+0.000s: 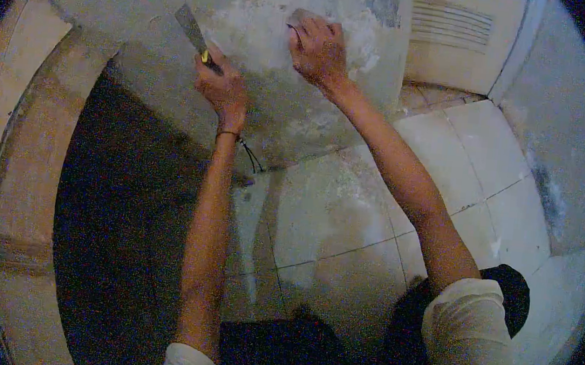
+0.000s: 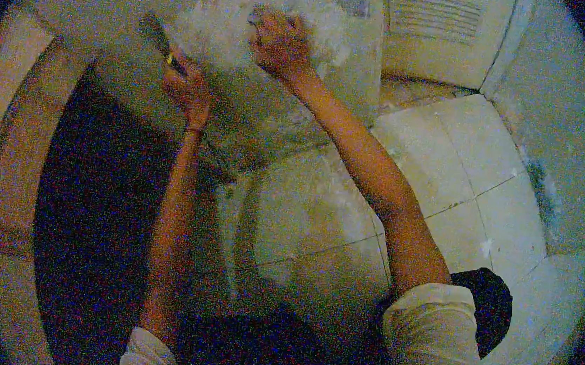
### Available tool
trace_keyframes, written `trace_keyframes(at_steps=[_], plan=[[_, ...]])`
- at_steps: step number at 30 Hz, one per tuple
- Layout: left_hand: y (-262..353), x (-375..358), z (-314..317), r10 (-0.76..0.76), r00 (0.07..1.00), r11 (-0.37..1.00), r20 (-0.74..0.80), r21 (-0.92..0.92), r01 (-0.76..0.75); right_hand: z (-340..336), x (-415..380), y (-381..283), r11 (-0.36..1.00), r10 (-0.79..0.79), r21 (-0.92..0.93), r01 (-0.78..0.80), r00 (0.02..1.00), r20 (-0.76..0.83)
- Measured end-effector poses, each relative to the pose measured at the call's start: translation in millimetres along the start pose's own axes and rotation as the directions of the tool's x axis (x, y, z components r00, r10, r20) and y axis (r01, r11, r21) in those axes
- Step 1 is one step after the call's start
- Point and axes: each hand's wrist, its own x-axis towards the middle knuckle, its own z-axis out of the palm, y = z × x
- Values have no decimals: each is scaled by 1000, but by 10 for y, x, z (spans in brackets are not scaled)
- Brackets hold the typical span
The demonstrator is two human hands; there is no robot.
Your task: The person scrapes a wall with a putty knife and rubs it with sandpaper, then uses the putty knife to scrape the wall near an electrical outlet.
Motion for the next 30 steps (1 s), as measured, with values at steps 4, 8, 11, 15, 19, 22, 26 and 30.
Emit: trace_keyframes(at_steps=[4, 8, 11, 15, 19, 22, 26, 30], plan=[[-5, 41, 22, 10, 1000, 999, 0, 52, -10, -9, -300, -38, 997, 39, 66, -40, 999, 14], [-100, 45, 92, 23, 998, 1000, -55, -8, -23, -64, -805, -131, 997, 62, 34, -73, 962, 267], [46, -36, 84, -15, 992, 1000, -122, -27, 12, -356, -877, -229, 940, 274, 48, -339, 829, 487], [30, 9, 21, 10, 997, 1000, -74, -18, -11, -516, -763, -112, 818, 520, 139, -558, 821, 235], [122, 64, 33, -45, 998, 999, -47, 28, 47, -514, -62, 230, 939, 337, 134, -317, 927, -165], [76, 96, 9, -23, 997, 999, -75, -39, 20, -262, 305, 264, 970, 228, 119, -211, 962, -148], [-12, 185, 100, 102, 986, 994, -133, 53, -95, -111, 363, 289, 992, 49, 116, -39, 995, -81], [-362, 119, 2, 67, 987, 998, -149, 18, -65, -105, 300, 138, 984, 36, 176, 9, 968, -248]])
